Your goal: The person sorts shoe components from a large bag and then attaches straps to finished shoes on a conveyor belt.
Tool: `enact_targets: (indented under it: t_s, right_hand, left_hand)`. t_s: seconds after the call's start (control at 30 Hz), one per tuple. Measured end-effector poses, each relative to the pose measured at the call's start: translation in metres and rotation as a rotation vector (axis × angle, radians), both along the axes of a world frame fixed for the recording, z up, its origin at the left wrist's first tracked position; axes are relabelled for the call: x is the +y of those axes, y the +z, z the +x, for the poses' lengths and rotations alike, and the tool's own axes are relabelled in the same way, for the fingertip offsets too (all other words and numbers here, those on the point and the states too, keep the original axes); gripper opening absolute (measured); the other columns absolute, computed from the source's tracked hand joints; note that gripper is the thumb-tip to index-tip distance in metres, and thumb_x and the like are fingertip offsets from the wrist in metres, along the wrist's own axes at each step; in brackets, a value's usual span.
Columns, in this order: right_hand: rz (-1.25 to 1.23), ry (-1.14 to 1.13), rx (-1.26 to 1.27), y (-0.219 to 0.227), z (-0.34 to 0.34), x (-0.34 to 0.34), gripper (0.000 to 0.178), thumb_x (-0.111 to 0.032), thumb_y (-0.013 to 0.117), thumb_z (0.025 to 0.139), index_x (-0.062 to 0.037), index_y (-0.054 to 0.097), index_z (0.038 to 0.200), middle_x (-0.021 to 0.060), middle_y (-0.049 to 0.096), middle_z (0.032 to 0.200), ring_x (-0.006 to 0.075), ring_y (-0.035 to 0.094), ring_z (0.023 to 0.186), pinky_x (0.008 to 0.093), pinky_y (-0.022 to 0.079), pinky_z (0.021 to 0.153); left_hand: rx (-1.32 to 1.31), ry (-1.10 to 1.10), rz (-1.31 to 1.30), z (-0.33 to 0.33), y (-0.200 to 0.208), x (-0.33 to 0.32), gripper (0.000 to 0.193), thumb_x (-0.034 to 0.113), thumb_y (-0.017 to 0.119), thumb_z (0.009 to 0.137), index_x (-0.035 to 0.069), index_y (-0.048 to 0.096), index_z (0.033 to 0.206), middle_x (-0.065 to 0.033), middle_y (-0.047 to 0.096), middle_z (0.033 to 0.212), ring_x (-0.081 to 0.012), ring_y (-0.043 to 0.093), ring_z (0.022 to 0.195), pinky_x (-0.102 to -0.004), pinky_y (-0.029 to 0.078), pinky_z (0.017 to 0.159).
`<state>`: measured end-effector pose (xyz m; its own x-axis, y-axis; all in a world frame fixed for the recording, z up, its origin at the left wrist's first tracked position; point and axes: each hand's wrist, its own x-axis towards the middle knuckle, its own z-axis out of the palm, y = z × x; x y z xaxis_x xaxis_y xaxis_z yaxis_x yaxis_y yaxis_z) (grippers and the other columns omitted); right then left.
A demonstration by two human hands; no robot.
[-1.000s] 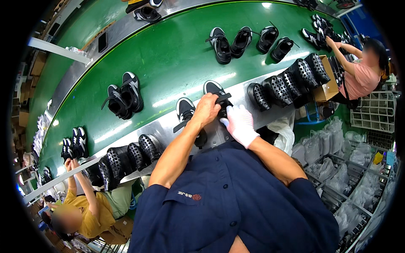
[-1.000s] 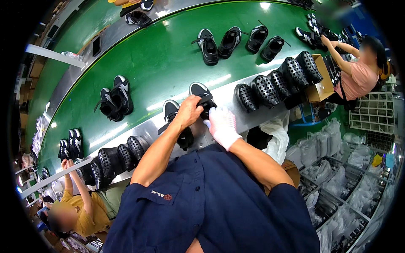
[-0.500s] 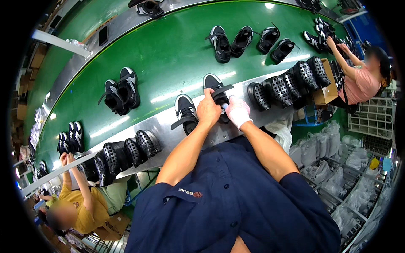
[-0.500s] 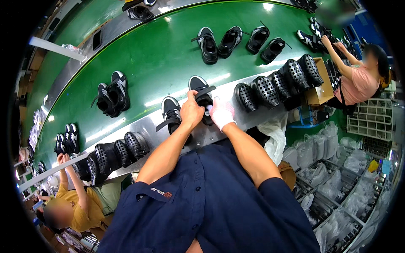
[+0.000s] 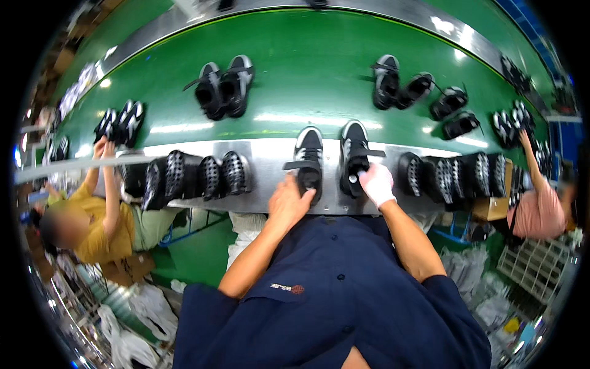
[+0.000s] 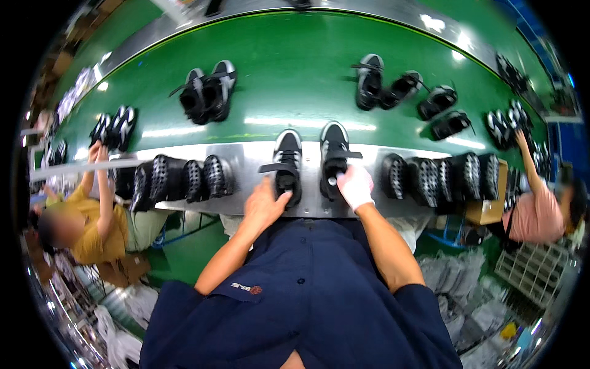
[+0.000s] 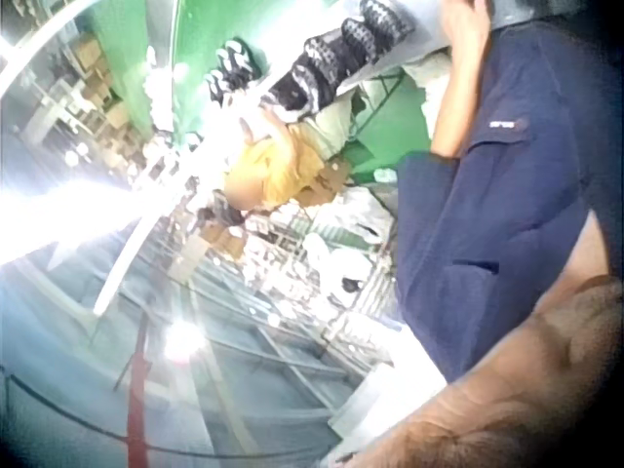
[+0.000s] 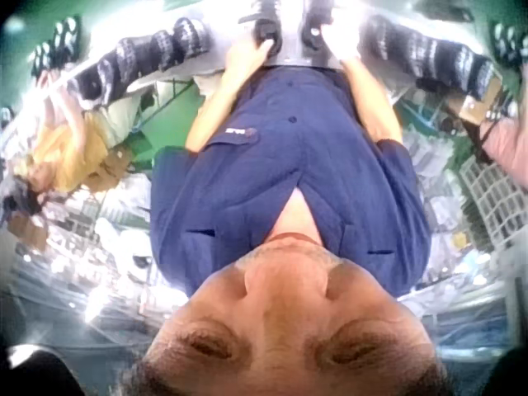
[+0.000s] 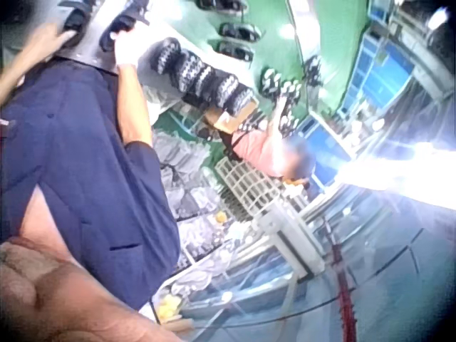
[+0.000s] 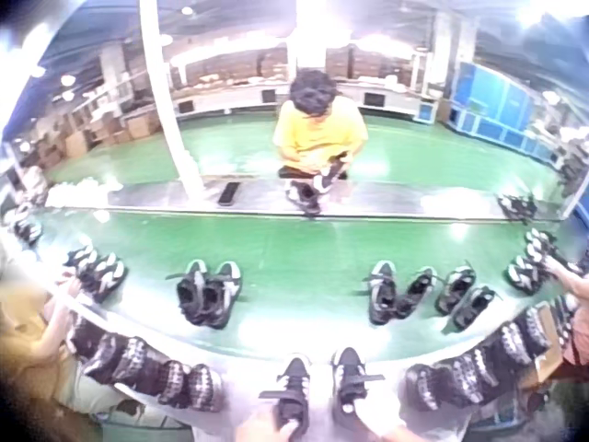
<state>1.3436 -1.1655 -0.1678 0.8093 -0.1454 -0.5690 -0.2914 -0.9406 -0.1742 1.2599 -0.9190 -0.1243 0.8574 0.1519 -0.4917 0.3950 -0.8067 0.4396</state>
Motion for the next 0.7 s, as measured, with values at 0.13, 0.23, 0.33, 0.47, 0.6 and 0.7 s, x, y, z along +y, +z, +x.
enact_targets:
  t_s: [0.13, 0.23, 0.33, 0.47, 0.6, 0.7]
  right_hand:
    - [-0.006, 0.088, 0.011, -0.001, -0.021, 0.012, 0.045, -0.040, 0.071, 0.086, -0.0016, 0.077, 0.106, 0.0251, 0.075, 0.104, 0.0413, 0.072, 0.104, 0.0500, 0.055, 0.094]
    - [-0.008, 0.195, 0.034, 0.020, -0.026, -0.004, 0.060, -0.059, 0.072, 0.086, -0.0001, 0.076, 0.098, 0.0263, 0.074, 0.099, 0.0421, 0.072, 0.101, 0.0493, 0.055, 0.090]
    - [-0.022, 0.372, 0.032, 0.070, -0.031, -0.010, 0.065, -0.064, 0.071, 0.087, 0.0005, 0.069, 0.081, 0.0276, 0.070, 0.085, 0.0452, 0.070, 0.089, 0.0513, 0.054, 0.078]
    - [0.392, 0.297, -0.075, 0.106, -0.037, 0.027, 0.049, -0.046, 0.075, 0.092, 0.0013, 0.067, 0.078, 0.0265, 0.065, 0.072, 0.0457, 0.067, 0.073, 0.0501, 0.050, 0.066]
    - [0.395, 0.458, -0.042, 0.119, -0.037, 0.076, 0.047, -0.047, 0.073, 0.093, -0.0014, 0.068, 0.081, 0.0228, 0.069, 0.078, 0.0418, 0.069, 0.078, 0.0483, 0.053, 0.071]
    - [0.550, 0.312, -0.075, 0.129, -0.043, 0.095, 0.039, -0.040, 0.077, 0.093, -0.0011, 0.069, 0.092, 0.0200, 0.070, 0.082, 0.0363, 0.070, 0.076, 0.0440, 0.054, 0.072]
  left_hand:
    - [-0.270, 0.120, -0.242, 0.008, -0.056, -0.039, 0.057, 0.025, 0.072, 0.092, -0.009, 0.054, 0.134, -0.0350, 0.064, 0.113, -0.0508, 0.063, 0.108, -0.0540, 0.052, 0.094]
    - [-0.355, 0.094, -0.214, -0.008, -0.028, -0.018, 0.042, 0.023, 0.070, 0.094, -0.002, 0.061, 0.127, -0.0260, 0.068, 0.108, -0.0448, 0.066, 0.102, -0.0496, 0.054, 0.091]
    - [-0.711, 0.160, 0.168, -0.048, -0.006, 0.052, 0.025, 0.023, 0.072, 0.094, 0.005, 0.067, 0.111, -0.0134, 0.064, 0.102, -0.0368, 0.063, 0.090, -0.0482, 0.053, 0.081]
    - [-0.689, 0.475, 0.652, -0.064, 0.023, 0.128, 0.050, 0.032, 0.082, 0.088, 0.002, 0.065, 0.124, -0.0134, 0.060, 0.104, -0.0350, 0.059, 0.098, -0.0462, 0.052, 0.080]
    - [-0.583, 0.475, 0.656, -0.069, 0.014, 0.156, 0.047, 0.031, 0.083, 0.086, 0.003, 0.069, 0.122, -0.0131, 0.061, 0.108, -0.0348, 0.059, 0.105, -0.0456, 0.052, 0.087]
    - [-0.703, 0.419, 0.614, -0.069, 0.056, 0.142, 0.044, 0.026, 0.085, 0.083, 0.003, 0.073, 0.118, -0.0132, 0.062, 0.110, -0.0341, 0.058, 0.103, -0.0457, 0.051, 0.088]
